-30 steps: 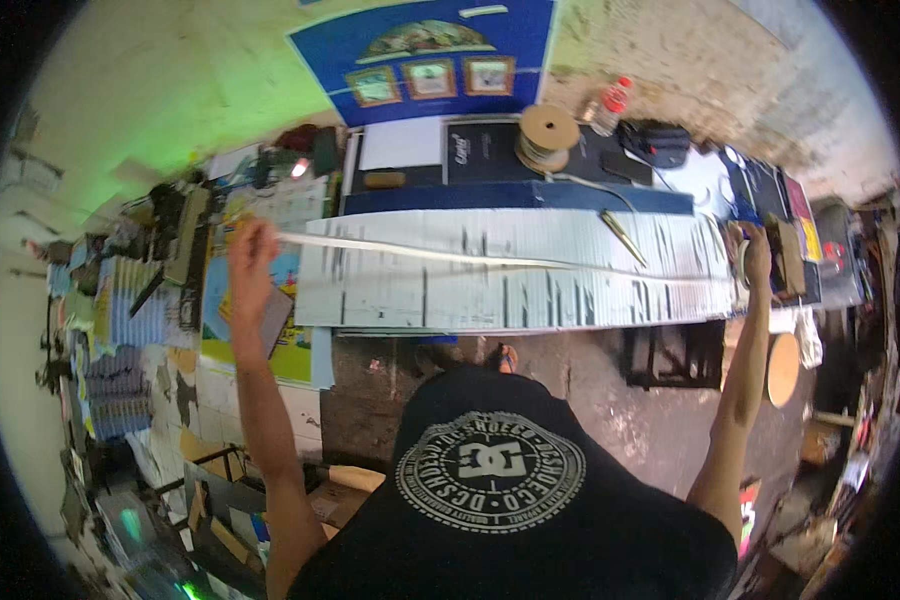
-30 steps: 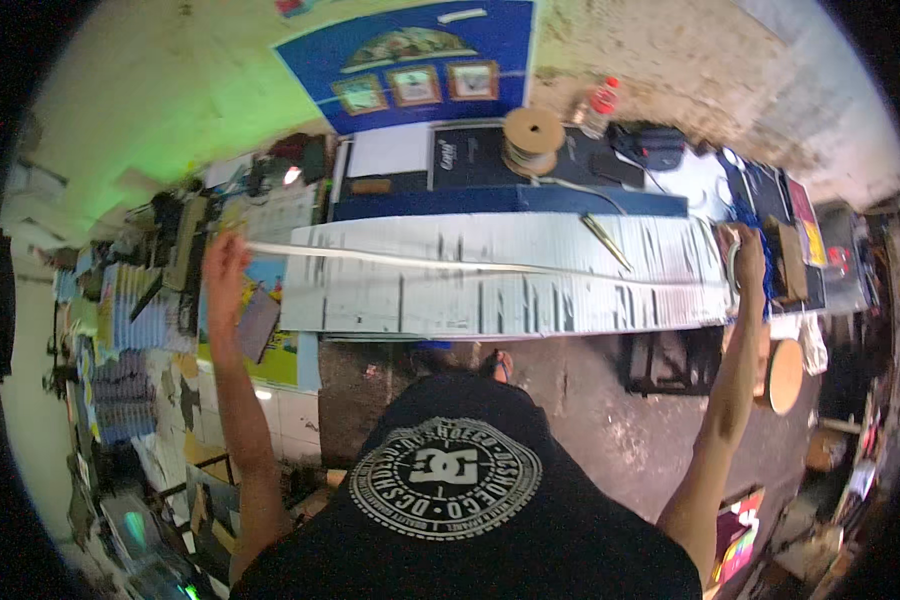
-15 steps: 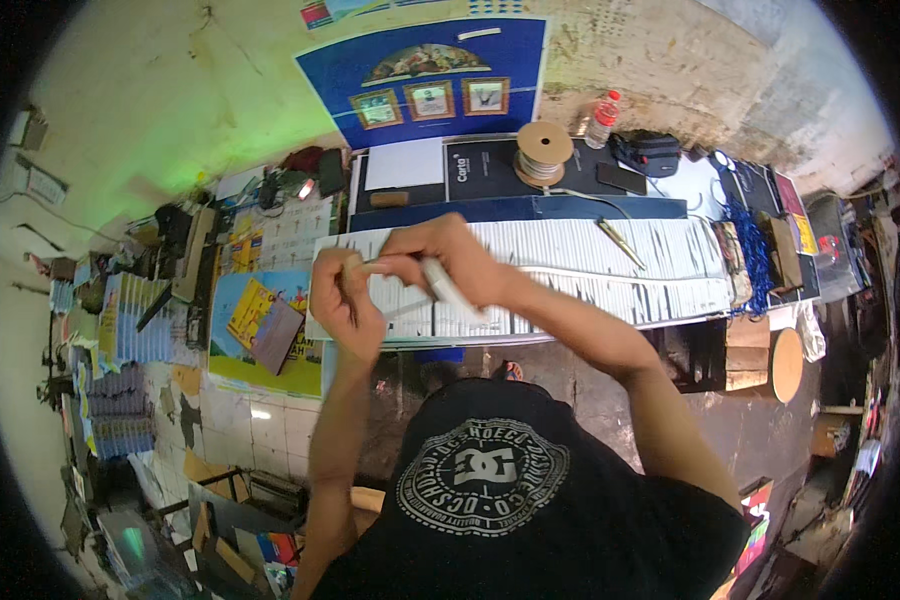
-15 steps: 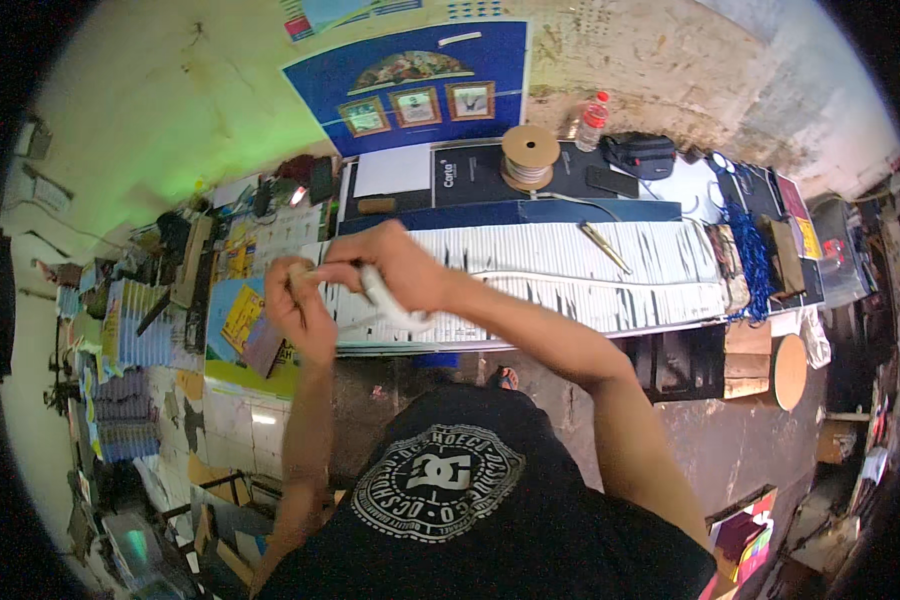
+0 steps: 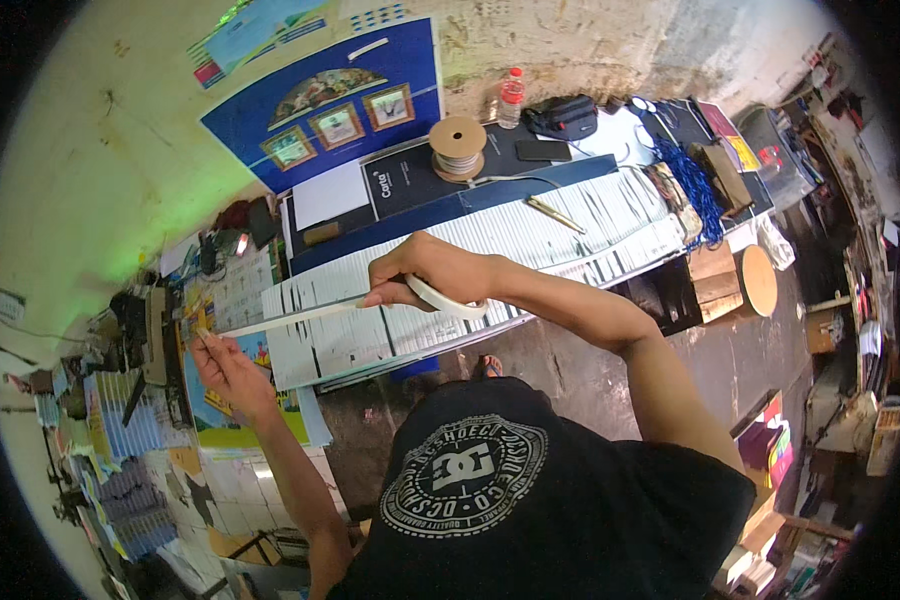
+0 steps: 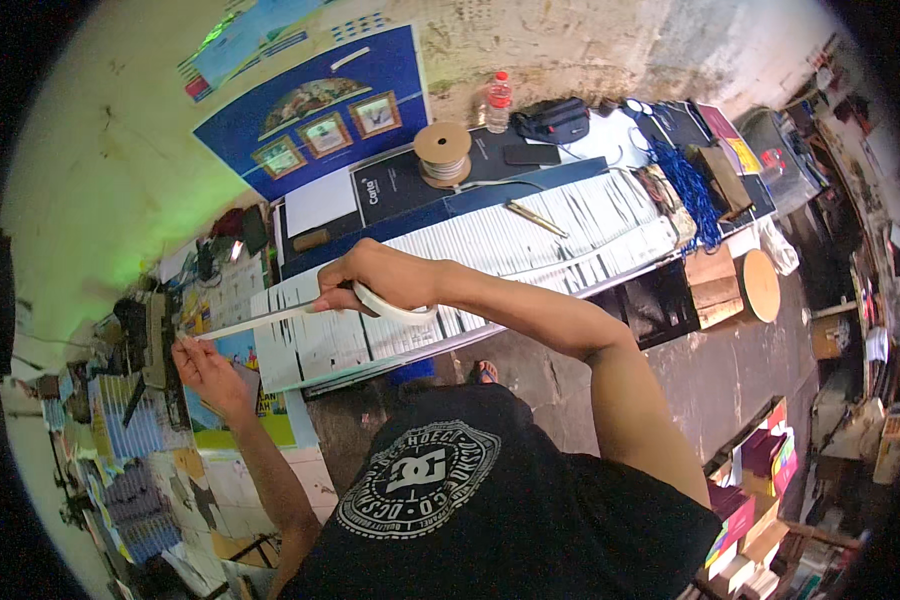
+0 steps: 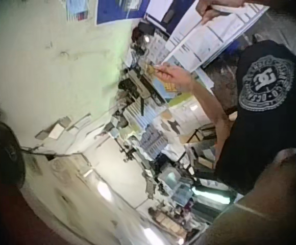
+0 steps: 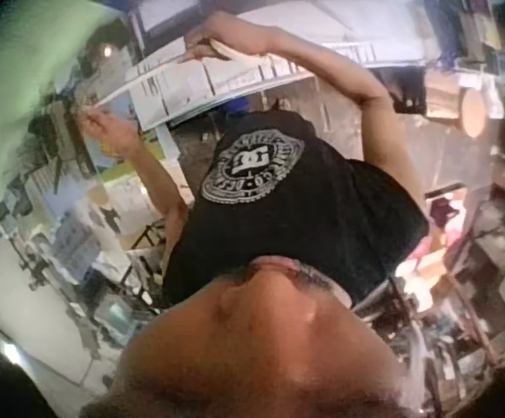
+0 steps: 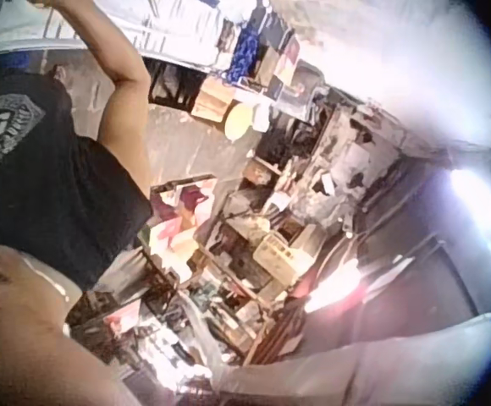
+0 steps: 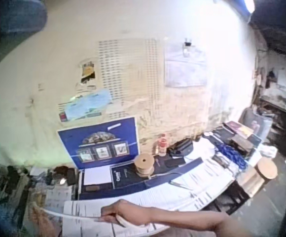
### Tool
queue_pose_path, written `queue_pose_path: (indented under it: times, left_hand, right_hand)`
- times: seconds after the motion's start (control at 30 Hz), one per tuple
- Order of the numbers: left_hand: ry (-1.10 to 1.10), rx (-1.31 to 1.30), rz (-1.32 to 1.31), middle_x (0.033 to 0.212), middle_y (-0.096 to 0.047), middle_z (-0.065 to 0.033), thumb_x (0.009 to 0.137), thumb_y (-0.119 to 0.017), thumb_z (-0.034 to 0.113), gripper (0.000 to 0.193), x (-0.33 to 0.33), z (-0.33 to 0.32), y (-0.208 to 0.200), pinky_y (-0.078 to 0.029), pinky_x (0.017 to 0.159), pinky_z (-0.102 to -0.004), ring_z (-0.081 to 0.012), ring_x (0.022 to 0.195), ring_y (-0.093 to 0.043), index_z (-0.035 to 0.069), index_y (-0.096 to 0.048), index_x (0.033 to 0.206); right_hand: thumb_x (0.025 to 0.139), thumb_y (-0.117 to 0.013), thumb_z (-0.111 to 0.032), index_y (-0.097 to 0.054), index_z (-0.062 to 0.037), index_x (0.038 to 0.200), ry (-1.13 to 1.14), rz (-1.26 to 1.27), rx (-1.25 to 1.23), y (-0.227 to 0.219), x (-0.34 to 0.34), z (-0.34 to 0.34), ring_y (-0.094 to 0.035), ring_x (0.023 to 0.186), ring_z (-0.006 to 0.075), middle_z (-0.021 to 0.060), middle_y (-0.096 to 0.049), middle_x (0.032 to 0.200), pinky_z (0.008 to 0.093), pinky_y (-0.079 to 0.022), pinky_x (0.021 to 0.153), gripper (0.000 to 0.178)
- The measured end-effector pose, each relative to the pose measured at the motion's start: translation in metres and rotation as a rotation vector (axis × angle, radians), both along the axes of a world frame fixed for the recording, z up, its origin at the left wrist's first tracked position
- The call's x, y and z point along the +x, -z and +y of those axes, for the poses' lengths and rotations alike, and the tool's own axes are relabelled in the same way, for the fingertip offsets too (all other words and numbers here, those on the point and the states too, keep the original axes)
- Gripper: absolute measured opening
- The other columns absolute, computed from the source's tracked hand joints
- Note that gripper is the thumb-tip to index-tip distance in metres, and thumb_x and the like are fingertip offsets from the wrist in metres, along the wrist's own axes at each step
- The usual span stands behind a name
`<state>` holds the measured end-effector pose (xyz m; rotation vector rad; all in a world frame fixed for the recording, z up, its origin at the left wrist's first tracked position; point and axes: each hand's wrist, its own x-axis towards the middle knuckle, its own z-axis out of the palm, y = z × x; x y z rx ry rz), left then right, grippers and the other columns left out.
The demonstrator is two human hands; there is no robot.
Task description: The person unwinds a strip from a spool, positions it across a paper board on the table, and applies adhesive tape along the strip, pressing it down by hand.
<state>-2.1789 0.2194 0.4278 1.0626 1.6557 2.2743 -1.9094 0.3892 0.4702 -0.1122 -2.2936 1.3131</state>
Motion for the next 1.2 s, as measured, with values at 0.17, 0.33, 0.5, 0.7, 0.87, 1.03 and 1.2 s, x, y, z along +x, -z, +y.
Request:
queue_pose_path:
  times: [0.17, 0.33, 0.5, 0.7, 0.87, 1.03, 1.2]
  left_hand:
    - [-0.016, 0.104, -0.253, 0.073, -0.034, 0.0023, 0.104, -0.047, 0.018, 0.025, 0.012, 0.015, 0.028, -0.029, 0.064, -0.0228, -0.0065, 0.069, -0.031, 0.008, -0.041, 0.081]
    - [0.155, 0.081, -0.177, 0.072, -0.033, 0.003, 0.103, -0.049, 0.018, 0.023, -0.014, 0.0, 0.038, -0.029, 0.064, -0.0242, -0.0074, 0.069, -0.031, 0.009, -0.043, 0.083]
    - [0.103, 0.005, -0.182, 0.071, -0.032, 0.0029, 0.103, -0.049, 0.02, 0.026, -0.012, -0.003, 0.035, -0.029, 0.064, -0.0253, -0.0082, 0.068, -0.03, 0.009, -0.041, 0.081]
    - [0.096, 0.011, -0.238, 0.071, -0.032, 0.002, 0.103, -0.049, 0.021, 0.029, -0.036, -0.017, 0.044, -0.028, 0.062, -0.0269, -0.0086, 0.066, -0.028, 0.01, -0.041, 0.078]
    - [-0.067, -0.087, -0.191, 0.069, -0.031, 0.0024, 0.102, -0.05, 0.022, 0.03, -0.097, -0.042, 0.068, -0.026, 0.06, -0.0278, -0.009, 0.064, -0.027, 0.01, -0.04, 0.077]
    - [-0.163, -0.163, -0.11, 0.066, -0.032, 0.0023, 0.102, -0.052, 0.028, 0.036, -0.157, -0.074, 0.089, -0.024, 0.058, -0.0277, -0.0094, 0.062, -0.028, 0.01, -0.04, 0.073]
    - [-0.272, -0.34, -0.133, 0.066, -0.033, 0.0022, 0.101, -0.053, 0.032, 0.036, -0.224, -0.111, 0.108, -0.024, 0.057, -0.0281, -0.0099, 0.061, -0.028, 0.01, -0.042, 0.074]
  right_hand:
    - [0.091, -0.067, -0.018, -0.056, 0.0019, 0.07, 0.157, 0.201, 0.074, 0.003, 0.026, 0.017, -0.043, 0.064, 0.0242, 0.0117, -0.051, 0.061, 0.0374, -0.04, 0.06, 0.031]
    - [0.091, -0.068, -0.023, -0.057, 0.0016, 0.071, 0.271, 0.075, 0.068, 0.006, 0.07, 0.034, -0.046, 0.064, 0.0187, 0.0082, -0.051, 0.06, 0.0337, -0.038, 0.058, 0.033]
    - [0.093, -0.064, -0.024, -0.051, -0.0001, 0.067, 0.464, 0.077, -0.062, -0.011, 0.099, 0.048, -0.042, 0.064, 0.0124, 0.0036, -0.046, 0.065, 0.0288, -0.035, 0.058, 0.038]
    - [0.095, -0.064, -0.026, -0.055, -0.0028, 0.068, 0.597, 0.085, -0.01, -0.019, 0.13, 0.076, -0.044, 0.062, 0.0052, -0.0027, -0.05, 0.062, 0.0244, -0.036, 0.055, 0.036]
    - [0.096, -0.061, -0.03, -0.05, -0.0049, 0.07, 0.65, -0.019, 0.03, -0.044, 0.156, 0.087, -0.043, 0.064, 0.0074, -0.0011, -0.046, 0.066, 0.0234, -0.035, 0.059, 0.038]
    - [0.097, -0.06, -0.029, -0.05, -0.005, 0.069, 0.698, -0.053, 0.063, -0.058, 0.177, 0.099, -0.042, 0.066, 0.0079, -0.0015, -0.047, 0.066, 0.0236, -0.035, 0.062, 0.038]
    - [0.096, -0.061, -0.03, -0.05, -0.0049, 0.07, 0.706, -0.056, 0.078, -0.059, 0.182, 0.115, -0.041, 0.067, 0.0076, -0.0021, -0.046, 0.067, 0.0238, -0.035, 0.063, 0.038]
